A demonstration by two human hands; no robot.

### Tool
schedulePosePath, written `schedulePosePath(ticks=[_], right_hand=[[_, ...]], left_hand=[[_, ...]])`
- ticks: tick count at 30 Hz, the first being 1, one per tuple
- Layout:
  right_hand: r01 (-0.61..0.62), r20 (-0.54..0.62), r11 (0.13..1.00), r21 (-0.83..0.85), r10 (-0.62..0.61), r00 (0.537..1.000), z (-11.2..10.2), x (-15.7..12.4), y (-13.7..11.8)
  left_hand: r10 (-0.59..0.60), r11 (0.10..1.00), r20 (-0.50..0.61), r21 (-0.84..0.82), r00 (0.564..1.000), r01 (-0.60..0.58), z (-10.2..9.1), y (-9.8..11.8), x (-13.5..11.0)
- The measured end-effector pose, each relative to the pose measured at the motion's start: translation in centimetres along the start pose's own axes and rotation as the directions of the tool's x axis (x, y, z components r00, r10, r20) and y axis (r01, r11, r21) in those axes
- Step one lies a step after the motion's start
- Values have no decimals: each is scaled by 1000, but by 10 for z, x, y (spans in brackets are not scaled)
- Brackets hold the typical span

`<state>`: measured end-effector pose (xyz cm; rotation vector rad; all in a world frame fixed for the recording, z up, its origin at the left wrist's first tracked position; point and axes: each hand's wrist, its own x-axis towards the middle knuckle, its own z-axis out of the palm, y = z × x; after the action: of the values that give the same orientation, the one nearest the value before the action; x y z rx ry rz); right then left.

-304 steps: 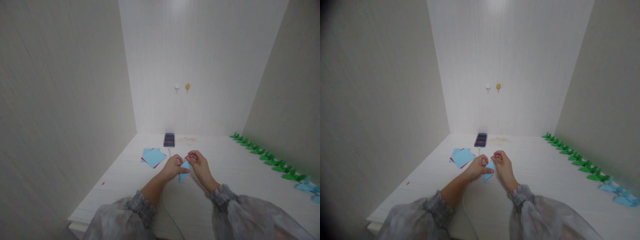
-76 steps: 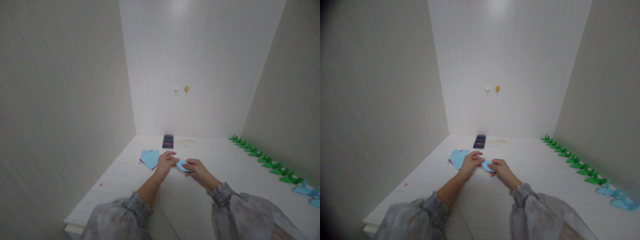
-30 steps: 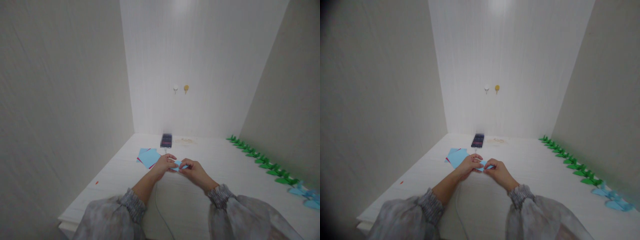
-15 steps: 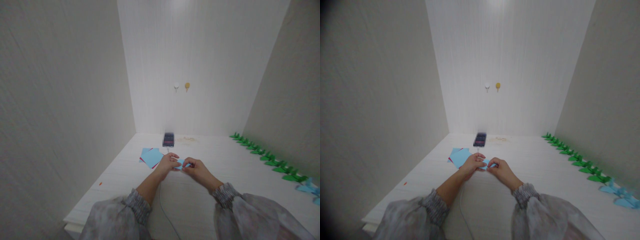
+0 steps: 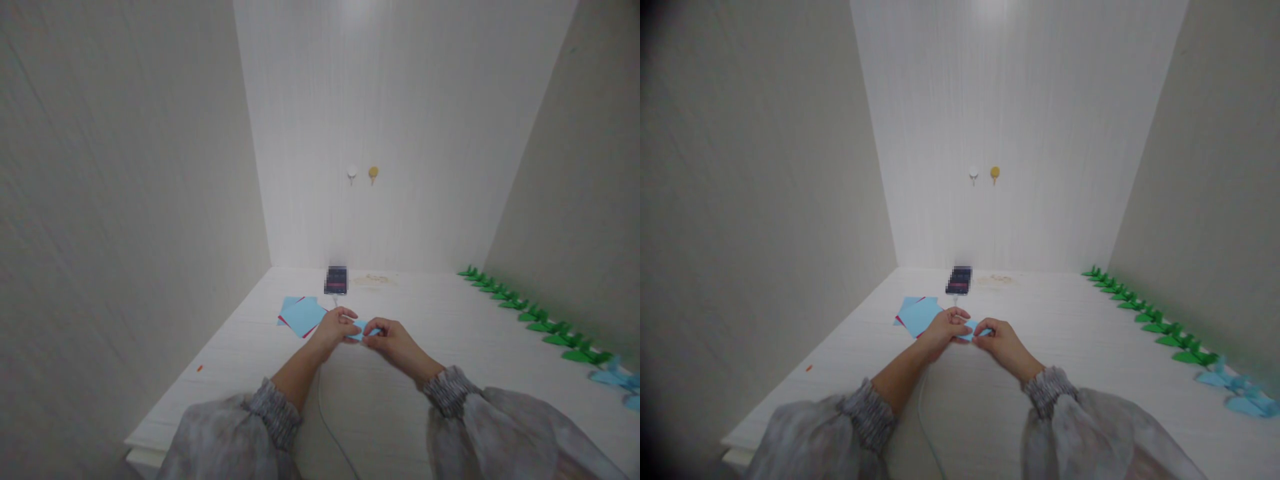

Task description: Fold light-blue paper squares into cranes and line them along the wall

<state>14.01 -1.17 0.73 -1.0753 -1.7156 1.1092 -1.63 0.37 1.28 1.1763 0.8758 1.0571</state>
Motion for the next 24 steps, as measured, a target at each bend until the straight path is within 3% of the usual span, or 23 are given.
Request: schedulePosePath(ticks=[12,24], right_hand=[[47,-72,994,-96,-54,996,-1,1,0],[235,-62,954,-188,-250,966,-7,2,-6]], left_hand=[[-29,999,-18,18,999,29,1,4,0],[54,997,59,-67,997,-50,0,1,-3]])
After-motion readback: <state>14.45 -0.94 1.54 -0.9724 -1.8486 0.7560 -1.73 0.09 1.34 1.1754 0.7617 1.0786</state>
